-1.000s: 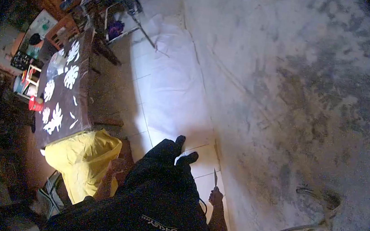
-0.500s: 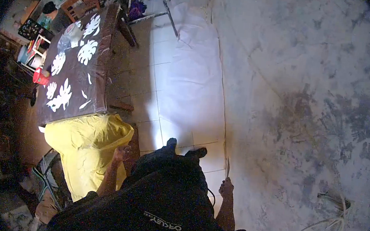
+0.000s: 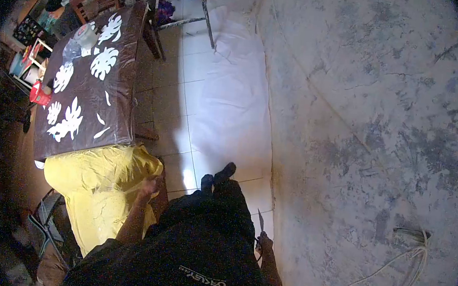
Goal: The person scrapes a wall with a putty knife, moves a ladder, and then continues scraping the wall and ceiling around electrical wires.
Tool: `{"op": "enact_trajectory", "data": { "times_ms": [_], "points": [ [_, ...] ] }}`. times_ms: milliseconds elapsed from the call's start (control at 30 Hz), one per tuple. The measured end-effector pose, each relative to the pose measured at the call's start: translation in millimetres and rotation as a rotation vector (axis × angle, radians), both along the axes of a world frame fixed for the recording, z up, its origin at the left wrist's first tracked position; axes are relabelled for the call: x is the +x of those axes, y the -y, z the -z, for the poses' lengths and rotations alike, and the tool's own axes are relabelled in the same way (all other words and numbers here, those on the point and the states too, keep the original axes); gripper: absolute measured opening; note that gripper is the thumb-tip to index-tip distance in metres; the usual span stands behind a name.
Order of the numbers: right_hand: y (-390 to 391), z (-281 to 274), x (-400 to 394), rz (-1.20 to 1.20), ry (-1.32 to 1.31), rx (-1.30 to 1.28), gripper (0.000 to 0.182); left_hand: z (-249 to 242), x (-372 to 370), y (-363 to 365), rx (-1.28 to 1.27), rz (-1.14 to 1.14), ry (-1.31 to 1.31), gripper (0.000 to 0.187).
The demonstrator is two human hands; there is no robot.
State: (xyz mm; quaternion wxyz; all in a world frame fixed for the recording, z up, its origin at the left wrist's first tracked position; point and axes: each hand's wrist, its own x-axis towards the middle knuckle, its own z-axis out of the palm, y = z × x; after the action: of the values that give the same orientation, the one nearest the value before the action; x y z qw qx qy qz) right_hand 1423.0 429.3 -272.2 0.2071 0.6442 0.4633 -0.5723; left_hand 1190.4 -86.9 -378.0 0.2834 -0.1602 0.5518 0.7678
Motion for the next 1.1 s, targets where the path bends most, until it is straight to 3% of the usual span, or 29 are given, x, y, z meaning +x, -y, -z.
{"op": "enact_trajectory", "data": {
  "times_ms": [100, 133, 200, 300, 367, 500, 567, 600, 667, 700, 767, 800, 900, 933, 1000, 1033, 1100],
  "points": [
    [3, 8, 6, -0.114, 0.032, 0.074, 0.039, 20, -1, -10, -0.235, 0.027, -0.365, 0.027],
    [1, 6, 8, -0.013, -0.023, 0.003, 0.039, 23, -6, -7, 0.075, -0.069, -0.041, 0.029],
    [-3, 8, 14, 0.099, 0.012, -0.049, 0.039, 25, -7, -6, 0.374, -0.149, 0.309, 0.032],
    [-2, 9, 35, 0.241, -0.024, -0.046, 0.039, 13, 10, 11, 0.368, -0.026, 0.391, 0.033],
    [7, -2, 45, 0.185, -0.017, 0.01, 0.04, 4, 18, 20, 0.37, 0.049, 0.429, 0.035],
    [10, -2, 59, 0.127, 0.077, 0.0, 0.04, 43, 43, 56, 0.329, 0.107, 0.355, 0.043],
    [4, 7, 61, 0.157, 0.081, -0.037, 0.038, 34, 43, 52, 1.077, 0.078, 0.42, 0.043],
    [1, 15, 62, 0.207, 0.049, -0.034, 0.035, 16, 44, 46, 1.076, 0.082, 0.405, 0.043],
    [-7, 14, 41, 0.176, -0.004, -0.046, 0.035, -31, 47, 28, -0.129, 0.123, 0.167, 0.035],
    [-10, 14, 28, 0.153, -0.042, -0.057, 0.035, -36, 45, 21, -0.125, 0.117, 0.145, 0.035],
    [-25, 24, 7, 0.123, -0.104, -0.088, 0.036, -39, 58, 17, 0.145, -0.375, 0.452, 0.022],
    [-30, 28, -3, 0.097, -0.142, -0.122, 0.036, -17, 63, 22, 0.191, -0.374, 0.443, 0.019],
    [-39, 20, -57, 0.012, -0.081, 0.022, 0.039, 64, 80, 32, 0.087, -0.091, 0.111, 0.013],
    [-45, 20, -67, -0.019, -0.184, -0.001, 0.038, 31, 63, 12, -0.056, 0.048, -0.2, 0.011],
    [-46, 8, -94, -0.023, -0.181, 0.05, 0.037, 25, 44, -16, 0.791, 0.374, -0.483, 0.009],
    [-46, 1, -102, -0.024, -0.154, 0.095, 0.036, 48, 81, 11, 0.812, 0.06, 0.223, 0.01],
    [-45, -1, -104, -0.012, -0.173, 0.108, 0.036, 58, 99, 19, 1.042, -0.147, 0.61, 0.011]
  ]
}}
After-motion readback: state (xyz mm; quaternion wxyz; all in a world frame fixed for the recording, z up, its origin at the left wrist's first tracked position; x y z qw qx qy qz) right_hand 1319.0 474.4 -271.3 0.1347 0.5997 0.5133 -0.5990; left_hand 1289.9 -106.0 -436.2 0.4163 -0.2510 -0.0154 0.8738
